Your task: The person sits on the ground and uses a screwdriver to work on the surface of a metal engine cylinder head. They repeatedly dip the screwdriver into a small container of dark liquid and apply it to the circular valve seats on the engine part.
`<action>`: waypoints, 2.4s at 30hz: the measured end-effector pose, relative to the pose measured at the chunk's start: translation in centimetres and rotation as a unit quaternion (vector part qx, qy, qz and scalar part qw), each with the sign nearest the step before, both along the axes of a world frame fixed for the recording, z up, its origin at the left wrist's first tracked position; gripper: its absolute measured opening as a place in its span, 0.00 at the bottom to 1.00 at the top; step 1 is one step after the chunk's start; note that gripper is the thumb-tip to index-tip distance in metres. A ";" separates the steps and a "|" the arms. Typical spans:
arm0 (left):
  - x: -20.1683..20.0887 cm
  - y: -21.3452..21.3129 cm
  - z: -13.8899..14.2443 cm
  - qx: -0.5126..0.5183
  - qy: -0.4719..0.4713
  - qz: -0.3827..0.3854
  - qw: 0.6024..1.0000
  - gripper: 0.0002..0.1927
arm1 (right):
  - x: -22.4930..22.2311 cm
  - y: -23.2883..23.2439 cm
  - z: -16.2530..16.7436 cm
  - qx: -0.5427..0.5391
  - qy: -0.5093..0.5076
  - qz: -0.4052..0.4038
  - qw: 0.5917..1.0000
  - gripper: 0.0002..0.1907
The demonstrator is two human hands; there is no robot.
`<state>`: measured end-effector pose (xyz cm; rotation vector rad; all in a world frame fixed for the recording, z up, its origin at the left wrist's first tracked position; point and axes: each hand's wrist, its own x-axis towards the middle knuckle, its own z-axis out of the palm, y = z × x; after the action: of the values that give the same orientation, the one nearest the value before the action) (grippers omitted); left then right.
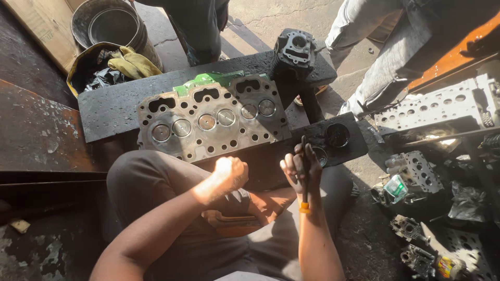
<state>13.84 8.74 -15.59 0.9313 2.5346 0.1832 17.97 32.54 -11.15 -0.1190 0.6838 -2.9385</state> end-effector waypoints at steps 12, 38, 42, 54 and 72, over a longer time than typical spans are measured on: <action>-1.7 -0.2 4.1 0.143 -0.093 0.220 0.961 0.19 | -0.4 1.8 0.0 -0.051 0.059 -0.048 0.996 0.22; -6.7 5.4 5.5 0.078 0.151 0.219 0.961 0.46 | -1.3 1.4 -0.2 -0.003 -0.018 -0.097 0.995 0.20; -6.7 5.3 5.3 0.132 0.188 0.182 0.956 0.44 | -1.4 1.4 -0.4 0.010 -0.018 -0.099 0.995 0.19; -7.6 4.8 6.8 0.049 0.102 0.182 0.977 0.57 | -2.3 1.0 -1.3 0.007 -0.022 -0.073 0.997 0.19; -6.7 5.6 6.9 0.029 0.085 0.156 0.984 0.56 | -1.9 1.3 -1.5 -0.013 -0.012 -0.068 0.998 0.20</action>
<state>7.10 14.30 -8.74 0.5863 2.8374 0.2835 16.03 33.82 -12.64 -0.0398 0.6758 -3.0739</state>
